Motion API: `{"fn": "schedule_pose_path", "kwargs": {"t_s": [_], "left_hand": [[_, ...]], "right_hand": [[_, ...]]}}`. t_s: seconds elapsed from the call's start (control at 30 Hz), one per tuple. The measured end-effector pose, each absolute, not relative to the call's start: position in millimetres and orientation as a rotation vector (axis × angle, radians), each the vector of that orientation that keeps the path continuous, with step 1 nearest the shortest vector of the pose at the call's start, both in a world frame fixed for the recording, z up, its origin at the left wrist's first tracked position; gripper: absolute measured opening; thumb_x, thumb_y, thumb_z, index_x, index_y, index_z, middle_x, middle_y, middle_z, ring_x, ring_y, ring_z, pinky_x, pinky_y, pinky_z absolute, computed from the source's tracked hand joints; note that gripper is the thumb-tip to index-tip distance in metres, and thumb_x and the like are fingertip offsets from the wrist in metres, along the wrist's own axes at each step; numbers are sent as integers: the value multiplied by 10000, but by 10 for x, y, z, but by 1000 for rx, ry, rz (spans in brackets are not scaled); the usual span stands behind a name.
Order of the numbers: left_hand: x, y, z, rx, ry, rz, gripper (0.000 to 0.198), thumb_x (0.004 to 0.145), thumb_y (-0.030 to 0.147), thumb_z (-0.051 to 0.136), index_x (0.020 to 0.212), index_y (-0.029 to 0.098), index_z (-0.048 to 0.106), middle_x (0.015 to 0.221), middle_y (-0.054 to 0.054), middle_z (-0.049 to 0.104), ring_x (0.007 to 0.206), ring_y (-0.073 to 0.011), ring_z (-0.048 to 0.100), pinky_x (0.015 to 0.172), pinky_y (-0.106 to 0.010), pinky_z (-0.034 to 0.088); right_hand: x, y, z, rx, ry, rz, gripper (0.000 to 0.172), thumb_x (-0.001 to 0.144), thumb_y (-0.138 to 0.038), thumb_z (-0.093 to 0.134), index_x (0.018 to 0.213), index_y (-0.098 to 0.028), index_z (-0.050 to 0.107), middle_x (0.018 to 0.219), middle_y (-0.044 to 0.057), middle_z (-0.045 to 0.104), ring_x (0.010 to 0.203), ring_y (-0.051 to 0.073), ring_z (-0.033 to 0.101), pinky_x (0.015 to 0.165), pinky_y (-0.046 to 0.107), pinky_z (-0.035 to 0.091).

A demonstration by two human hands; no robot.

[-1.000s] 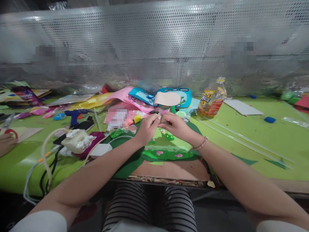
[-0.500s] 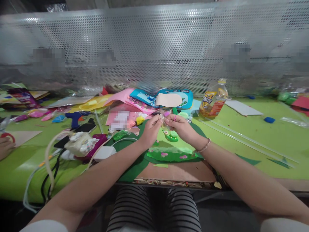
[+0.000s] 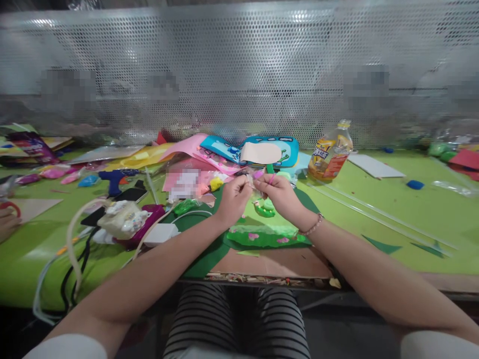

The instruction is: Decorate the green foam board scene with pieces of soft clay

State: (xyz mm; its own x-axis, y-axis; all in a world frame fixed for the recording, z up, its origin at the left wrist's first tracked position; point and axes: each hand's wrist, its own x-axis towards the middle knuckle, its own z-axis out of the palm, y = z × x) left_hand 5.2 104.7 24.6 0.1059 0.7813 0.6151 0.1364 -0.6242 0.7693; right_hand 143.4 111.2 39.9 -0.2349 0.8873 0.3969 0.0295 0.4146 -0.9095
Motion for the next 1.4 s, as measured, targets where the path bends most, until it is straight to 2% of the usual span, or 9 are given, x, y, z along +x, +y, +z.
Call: {"fn": "schedule_pose_path", "kwargs": {"t_s": [0.13,0.3,0.4,0.63,0.73,0.9,1.13,1.4], "left_hand": [[22,1042,229,1889,850,1522,267,795,188,410,562,189,281,536,54,260,537,-81,269,537,-239,219],[8,1061,202,1905,842,1491,255,789,199,427,563,186,309,549,45,303,563,-90,309,551,-245,226],[14,1056,199,1884,832,1472,254,796,215,416,565,187,315,549,46,296,557,-90,307,546,-243,229],[22,1063,175,1793,835,1415,259,815,255,393,585,197,289,535,61,254,514,-78,274,522,-230,243],[19,1056,176,1800,845,1401,287,837,306,386,586,195,304,533,59,280,516,-79,293,521,-230,254],[17,998,205,1864,868,1409,336,814,388,489,587,194,334,543,56,317,544,-86,322,529,-235,269],[10,959,246,1902,871,1431,337,837,414,463,593,197,383,555,41,347,590,-106,362,548,-240,297],[39,940,257,1769,804,1385,342,841,423,469,604,189,391,555,47,349,547,-88,330,524,-236,270]], "right_hand": [[1496,1155,396,-779,-1645,1079,297,811,-378,541,603,-178,470,569,-29,429,489,82,340,474,246,236],[1482,1077,451,-883,-1997,698,405,873,-484,426,599,-186,411,576,-31,361,553,103,331,526,254,272],[1456,1042,461,-848,-2058,576,374,879,-439,431,601,-191,390,583,-32,360,570,109,341,546,256,286],[1477,1076,406,-841,-2048,623,248,874,-274,389,638,-199,378,627,-27,367,595,116,359,568,258,310],[1479,1081,409,-861,-2094,559,210,850,-253,395,648,-198,396,642,-17,408,620,125,391,590,264,326],[1482,1092,404,-857,-2109,490,179,830,-255,418,662,-193,412,632,-16,428,608,124,398,575,260,324],[1505,1074,435,-835,-2074,506,250,862,-303,424,642,-187,421,618,-18,424,610,118,399,574,253,324],[1454,1019,467,-826,-1948,622,418,874,-517,410,607,-197,375,590,-28,357,556,109,332,534,261,279]]}}
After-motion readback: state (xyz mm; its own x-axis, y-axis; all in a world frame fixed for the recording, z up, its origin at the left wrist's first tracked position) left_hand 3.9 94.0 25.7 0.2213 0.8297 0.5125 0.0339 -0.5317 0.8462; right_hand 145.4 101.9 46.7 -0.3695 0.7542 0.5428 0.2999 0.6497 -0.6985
